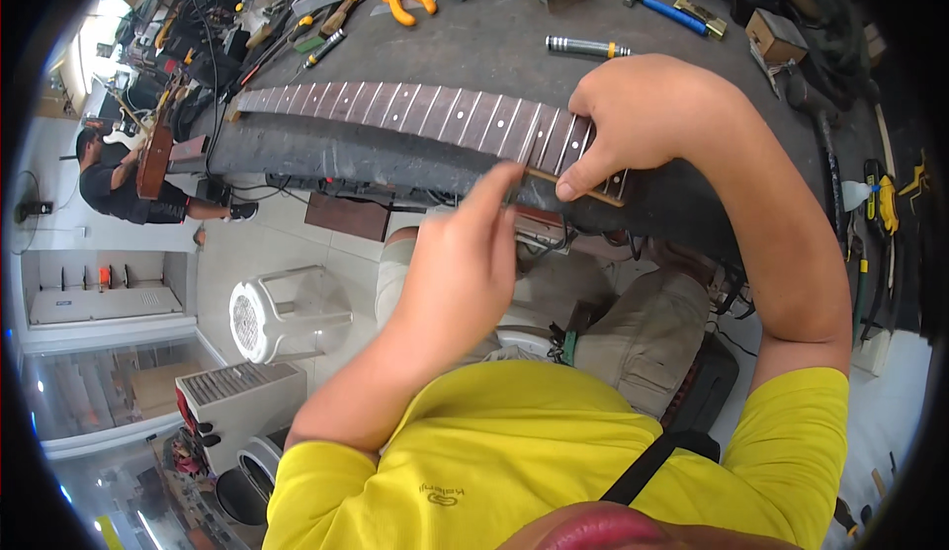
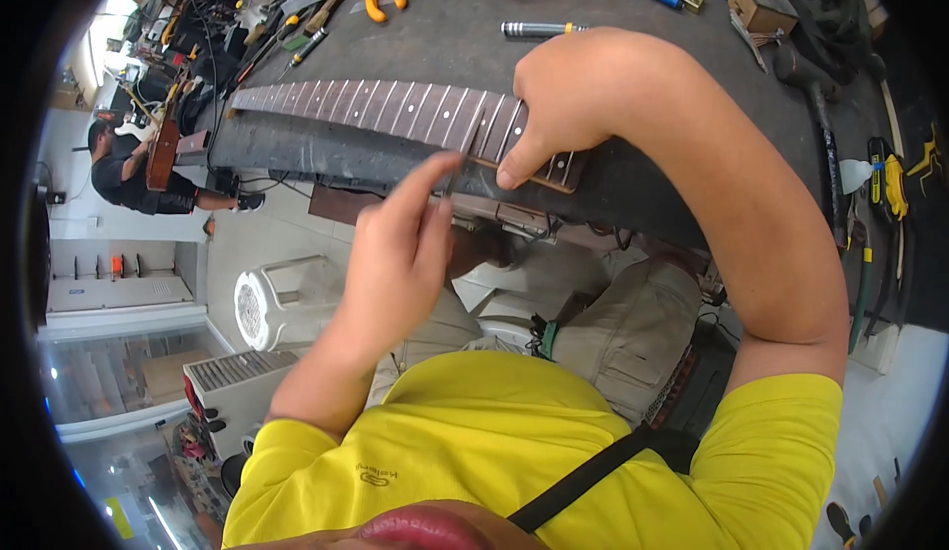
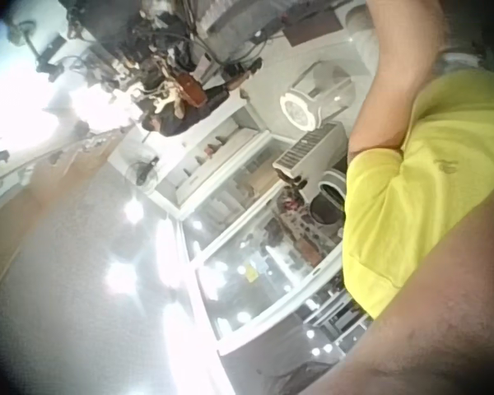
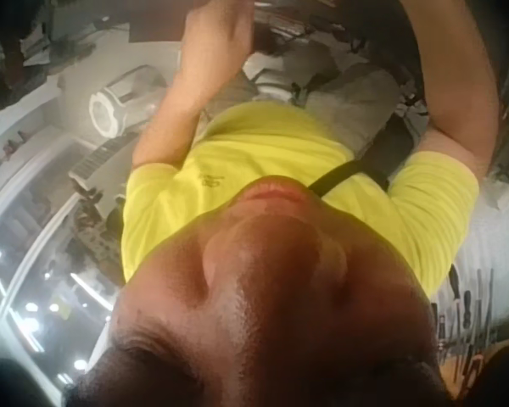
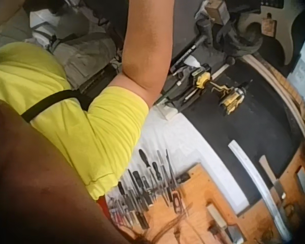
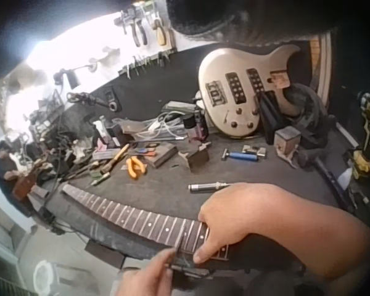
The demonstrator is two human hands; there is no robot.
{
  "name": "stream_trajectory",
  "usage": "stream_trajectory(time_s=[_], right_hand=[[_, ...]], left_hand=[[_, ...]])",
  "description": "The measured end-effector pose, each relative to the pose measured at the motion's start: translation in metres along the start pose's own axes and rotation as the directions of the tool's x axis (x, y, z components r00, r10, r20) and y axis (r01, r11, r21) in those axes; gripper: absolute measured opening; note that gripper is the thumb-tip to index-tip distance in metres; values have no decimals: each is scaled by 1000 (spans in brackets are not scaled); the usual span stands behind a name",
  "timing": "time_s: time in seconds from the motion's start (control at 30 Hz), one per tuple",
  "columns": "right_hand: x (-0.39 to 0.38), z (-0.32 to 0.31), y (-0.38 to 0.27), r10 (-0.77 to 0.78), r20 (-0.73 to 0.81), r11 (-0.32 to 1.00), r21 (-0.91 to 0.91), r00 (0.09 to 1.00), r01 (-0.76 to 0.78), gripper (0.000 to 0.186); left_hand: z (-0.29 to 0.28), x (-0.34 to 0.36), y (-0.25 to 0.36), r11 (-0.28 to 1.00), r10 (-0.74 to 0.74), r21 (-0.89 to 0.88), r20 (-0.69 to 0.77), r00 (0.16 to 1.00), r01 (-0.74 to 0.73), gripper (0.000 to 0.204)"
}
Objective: The person polishes the metal frets on a detached guitar neck using a small abrasive tool, moving along the length of the fretboard and working on individual frets.
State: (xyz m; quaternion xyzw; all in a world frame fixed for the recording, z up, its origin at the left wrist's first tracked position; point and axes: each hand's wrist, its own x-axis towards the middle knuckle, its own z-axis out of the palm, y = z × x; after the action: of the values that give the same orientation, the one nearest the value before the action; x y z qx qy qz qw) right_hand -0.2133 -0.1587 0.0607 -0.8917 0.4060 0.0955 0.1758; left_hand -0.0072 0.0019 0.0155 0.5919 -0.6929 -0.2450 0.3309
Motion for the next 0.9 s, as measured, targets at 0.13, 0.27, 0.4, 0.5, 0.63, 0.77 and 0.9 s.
stream_trajectory(time_s=[0.13,0.27,0.4,0.5,0.63,0.77,0.9], right_hand=[[-2,-6,0,43,57,999,29,997,-44,79],[1,0,3,43,31,999,-3,999,-42,80],[0,-6,-1,66,78,998,14,995,-67,80],[-2,-1,4,46,41,999,11,998,-46,79],[1,-5,0,49,61,999,12,997,-49,79],[-1,-5,0,32,38,999,10,999,-32,77],[-1,-1,3,25,8,1000,0,1000,-25,77]], left_hand=[[12,41,-6,995,73,63,-13,997,-72,39],[10,-1,-5,1000,11,9,-52,999,-10,34],[12,43,-3,986,123,118,-41,992,-118,36],[8,27,-2,990,103,101,-21,994,-101,35],[1,16,3,993,80,84,-18,997,-79,35],[11,45,2,994,87,70,-32,996,-85,35],[4,14,2,998,33,54,-17,999,-33,33]])
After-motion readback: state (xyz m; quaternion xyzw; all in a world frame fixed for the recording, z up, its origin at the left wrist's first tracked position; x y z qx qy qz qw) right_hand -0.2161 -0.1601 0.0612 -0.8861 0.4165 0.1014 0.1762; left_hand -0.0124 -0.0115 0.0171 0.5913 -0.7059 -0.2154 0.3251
